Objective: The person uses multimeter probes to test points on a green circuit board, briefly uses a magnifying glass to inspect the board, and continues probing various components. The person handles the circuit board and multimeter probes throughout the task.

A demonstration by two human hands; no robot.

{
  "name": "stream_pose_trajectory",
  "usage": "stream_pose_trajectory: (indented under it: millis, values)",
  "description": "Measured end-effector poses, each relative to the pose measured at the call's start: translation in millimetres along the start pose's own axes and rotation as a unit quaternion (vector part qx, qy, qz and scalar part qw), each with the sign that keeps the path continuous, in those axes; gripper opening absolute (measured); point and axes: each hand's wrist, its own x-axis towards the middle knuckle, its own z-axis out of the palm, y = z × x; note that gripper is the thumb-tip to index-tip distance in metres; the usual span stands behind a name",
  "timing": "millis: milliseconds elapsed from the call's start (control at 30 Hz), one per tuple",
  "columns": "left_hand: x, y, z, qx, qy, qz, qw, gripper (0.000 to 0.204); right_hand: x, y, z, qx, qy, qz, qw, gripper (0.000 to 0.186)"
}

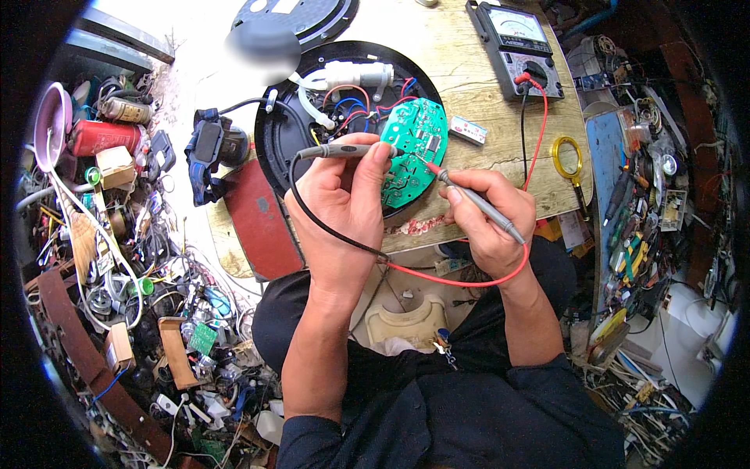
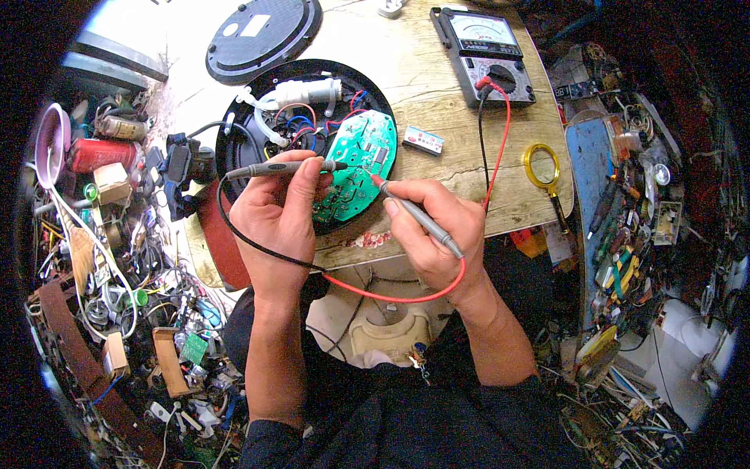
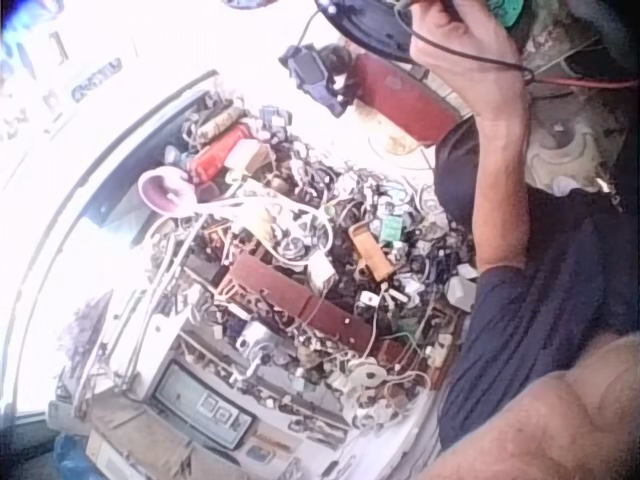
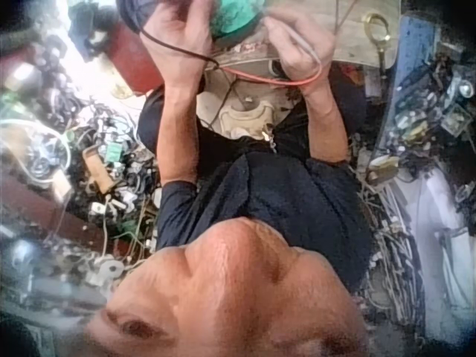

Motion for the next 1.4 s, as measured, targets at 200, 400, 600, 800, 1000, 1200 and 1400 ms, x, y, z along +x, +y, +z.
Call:
stream_pose_trajectory:
  millis: [200,400,600,800,1000,1200,1400]
  values:
    - [-0.3,-1.4,1.4,-0.032,-0.001,-0.010,0.999,0.018,-0.1,0.6,0.4,0.003,0.000,-0.009,1.000,0.016]
    - [0.1,-0.6,1.2,-0.025,-0.002,-0.002,1.000,0.017,-0.9,0.4,0.2,0.010,0.002,0.009,1.000,0.016]
    - [0.1,-2.2,-0.5,-0.026,-0.012,-0.001,1.000,0.017,-0.6,1.9,0.3,-0.006,0.002,-0.009,1.000,0.016]
    - [0.1,-0.3,-2.7,-0.009,-0.026,-0.010,1.000,0.019,0.2,0.2,-0.6,-0.011,-0.004,-0.008,1.000,0.016]
    - [0.2,-1.1,-2.2,-0.007,-0.028,-0.008,1.000,0.020,-0.5,3.5,-1.0,-0.009,-0.001,-0.015,1.000,0.017]
    - [-0.1,-2.1,1.2,-0.036,-0.002,-0.010,0.999,0.016,1.4,-2.8,-5.7,-0.039,-0.042,-0.014,0.998,0.017]
    - [1.3,-0.5,0.4,-0.001,-0.004,0.001,1.000,0.016,-1.0,0.7,-0.8,-0.009,-0.006,-0.014,1.000,0.018]
